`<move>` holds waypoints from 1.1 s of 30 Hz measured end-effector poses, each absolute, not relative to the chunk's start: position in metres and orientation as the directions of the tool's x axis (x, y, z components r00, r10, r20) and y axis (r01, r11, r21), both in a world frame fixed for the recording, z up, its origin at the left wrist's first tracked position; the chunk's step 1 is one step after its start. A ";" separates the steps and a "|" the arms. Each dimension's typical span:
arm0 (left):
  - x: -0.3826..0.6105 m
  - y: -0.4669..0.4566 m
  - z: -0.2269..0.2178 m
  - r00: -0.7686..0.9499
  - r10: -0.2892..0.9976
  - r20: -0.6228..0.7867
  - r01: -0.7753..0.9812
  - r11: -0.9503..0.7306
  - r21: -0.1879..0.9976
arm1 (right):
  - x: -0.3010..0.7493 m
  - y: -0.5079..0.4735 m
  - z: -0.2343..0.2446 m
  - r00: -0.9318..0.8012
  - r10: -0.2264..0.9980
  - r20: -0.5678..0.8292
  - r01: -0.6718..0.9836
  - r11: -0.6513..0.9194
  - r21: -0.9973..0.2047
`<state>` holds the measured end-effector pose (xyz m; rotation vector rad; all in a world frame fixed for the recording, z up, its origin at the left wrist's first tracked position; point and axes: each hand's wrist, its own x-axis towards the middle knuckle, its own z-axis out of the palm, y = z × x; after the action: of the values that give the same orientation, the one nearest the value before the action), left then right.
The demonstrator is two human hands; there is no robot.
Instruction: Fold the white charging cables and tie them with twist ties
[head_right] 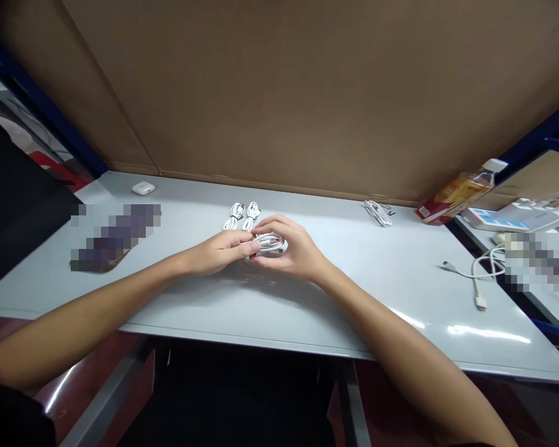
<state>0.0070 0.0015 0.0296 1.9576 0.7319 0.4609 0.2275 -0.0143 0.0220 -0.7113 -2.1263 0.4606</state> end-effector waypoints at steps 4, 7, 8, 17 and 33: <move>0.007 0.004 0.025 0.676 0.735 0.045 0.307 -0.336 0.890 | 0.229 -0.013 0.022 -0.452 0.694 0.560 0.395 0.719 -0.572; 0.008 0.002 0.021 0.615 0.788 0.024 0.284 -0.250 0.926 | 0.230 -0.012 0.021 -0.436 0.722 0.537 0.418 0.691 -0.590; 0.008 0.002 0.020 0.608 0.793 0.038 0.260 -0.244 0.934 | 0.229 -0.012 0.021 -0.431 0.732 0.528 0.419 0.680 -0.601; 0.010 0.005 0.014 0.531 0.807 0.260 0.257 -0.445 0.858 | 0.232 -0.011 0.025 -0.365 0.890 0.273 0.336 0.399 -0.853; 0.016 0.009 0.004 0.648 0.758 0.073 0.266 -0.316 0.911 | 0.234 -0.012 0.028 -0.269 0.938 0.218 0.299 0.297 -0.907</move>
<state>0.0162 0.0087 0.0039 1.8769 0.8108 0.6227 0.2344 -0.0117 0.0278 -1.1231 -1.7483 0.9859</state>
